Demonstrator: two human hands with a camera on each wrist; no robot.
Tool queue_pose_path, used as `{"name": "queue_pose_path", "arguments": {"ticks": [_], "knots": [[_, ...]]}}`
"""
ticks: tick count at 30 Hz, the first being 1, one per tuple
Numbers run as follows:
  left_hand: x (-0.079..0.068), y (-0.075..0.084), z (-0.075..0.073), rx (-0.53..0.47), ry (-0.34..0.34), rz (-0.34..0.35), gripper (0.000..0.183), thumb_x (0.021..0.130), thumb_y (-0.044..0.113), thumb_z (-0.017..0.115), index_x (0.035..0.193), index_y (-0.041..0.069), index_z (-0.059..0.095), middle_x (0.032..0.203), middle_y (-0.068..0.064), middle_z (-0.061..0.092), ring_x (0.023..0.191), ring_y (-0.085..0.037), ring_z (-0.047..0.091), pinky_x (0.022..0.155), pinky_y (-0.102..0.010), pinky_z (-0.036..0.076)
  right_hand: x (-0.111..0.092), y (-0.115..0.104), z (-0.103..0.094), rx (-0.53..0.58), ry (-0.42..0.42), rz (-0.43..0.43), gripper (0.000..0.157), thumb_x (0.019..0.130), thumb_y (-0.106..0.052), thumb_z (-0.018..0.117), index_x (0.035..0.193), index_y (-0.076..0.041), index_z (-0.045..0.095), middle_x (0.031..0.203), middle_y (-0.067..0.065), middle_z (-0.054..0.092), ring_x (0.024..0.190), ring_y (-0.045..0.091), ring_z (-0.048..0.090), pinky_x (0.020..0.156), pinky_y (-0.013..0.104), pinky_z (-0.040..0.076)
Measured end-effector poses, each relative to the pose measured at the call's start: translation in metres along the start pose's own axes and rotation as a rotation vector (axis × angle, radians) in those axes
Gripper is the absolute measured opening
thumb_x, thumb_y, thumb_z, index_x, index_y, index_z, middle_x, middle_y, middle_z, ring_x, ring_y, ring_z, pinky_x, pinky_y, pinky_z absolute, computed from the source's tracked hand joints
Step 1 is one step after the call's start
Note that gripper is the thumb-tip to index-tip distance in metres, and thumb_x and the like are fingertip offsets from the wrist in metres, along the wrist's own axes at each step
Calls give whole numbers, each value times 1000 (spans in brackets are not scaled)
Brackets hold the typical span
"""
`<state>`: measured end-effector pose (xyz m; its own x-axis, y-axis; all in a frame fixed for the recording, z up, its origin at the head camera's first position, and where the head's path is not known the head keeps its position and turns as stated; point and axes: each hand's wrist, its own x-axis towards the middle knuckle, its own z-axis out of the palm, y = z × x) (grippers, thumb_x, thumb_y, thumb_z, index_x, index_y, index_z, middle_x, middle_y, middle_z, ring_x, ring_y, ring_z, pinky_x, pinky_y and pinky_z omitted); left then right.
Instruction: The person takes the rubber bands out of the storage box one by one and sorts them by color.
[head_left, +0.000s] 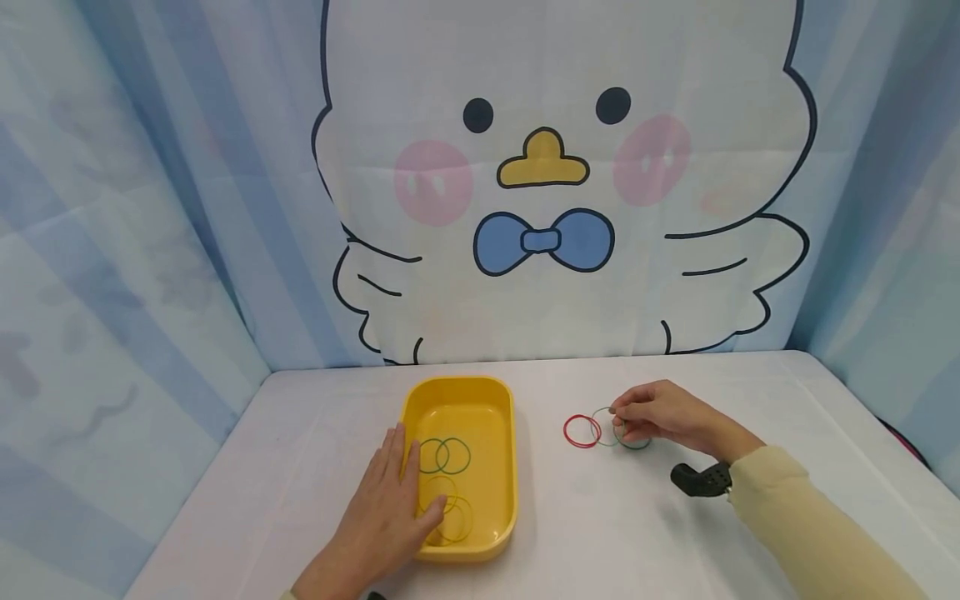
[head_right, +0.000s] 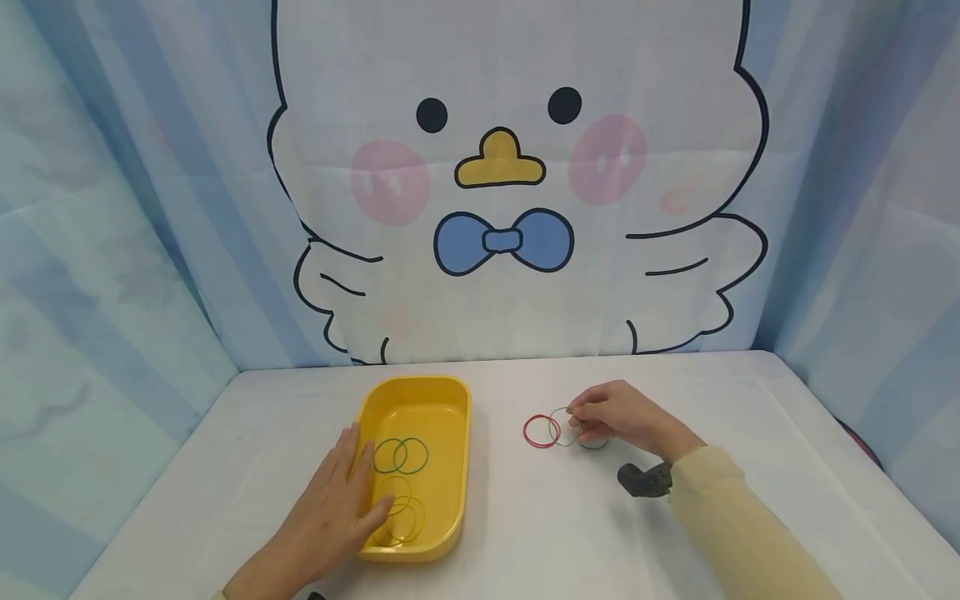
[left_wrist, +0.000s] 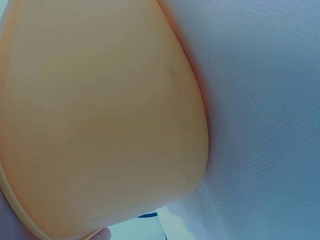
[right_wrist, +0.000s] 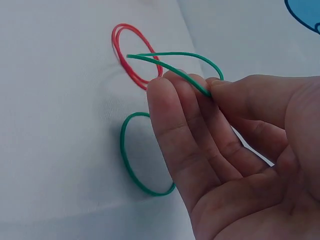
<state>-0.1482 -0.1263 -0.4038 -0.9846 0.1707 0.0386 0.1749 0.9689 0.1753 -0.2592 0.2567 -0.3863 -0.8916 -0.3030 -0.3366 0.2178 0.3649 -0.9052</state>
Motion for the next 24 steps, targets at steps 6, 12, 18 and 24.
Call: {"name": "queue_pose_path", "arguments": {"ticks": [6,12,18,24], "knots": [[0,1,0,-2,-4,5,79,85,58,37,142,4,24,152,-12,-5,140,-27,2,113,-43,13,0,12,-7,20,21,31,38,88,-15,54,116,10,49,97,14,63,79,18,61,76,33,54],[-1,0,-1,5,13,20,79,85,57,37,141,3,24,152,-13,-5,140,-27,2,113,-43,13,0,16,-12,-1,47,43,37,87,-17,55,114,9,51,94,13,63,78,19,61,75,33,54],[-1,0,-1,3,12,23,78,86,57,37,141,3,25,151,-13,-4,140,-28,2,112,-43,14,0,19,-14,-48,62,60,35,87,-18,56,111,7,54,89,12,64,75,19,61,73,33,54],[-2,0,-1,4,13,23,78,85,57,38,141,3,25,151,-14,-4,140,-28,3,112,-43,14,-1,19,-14,-104,87,74,36,86,-23,58,109,4,56,86,10,64,73,18,61,71,32,55]]}}
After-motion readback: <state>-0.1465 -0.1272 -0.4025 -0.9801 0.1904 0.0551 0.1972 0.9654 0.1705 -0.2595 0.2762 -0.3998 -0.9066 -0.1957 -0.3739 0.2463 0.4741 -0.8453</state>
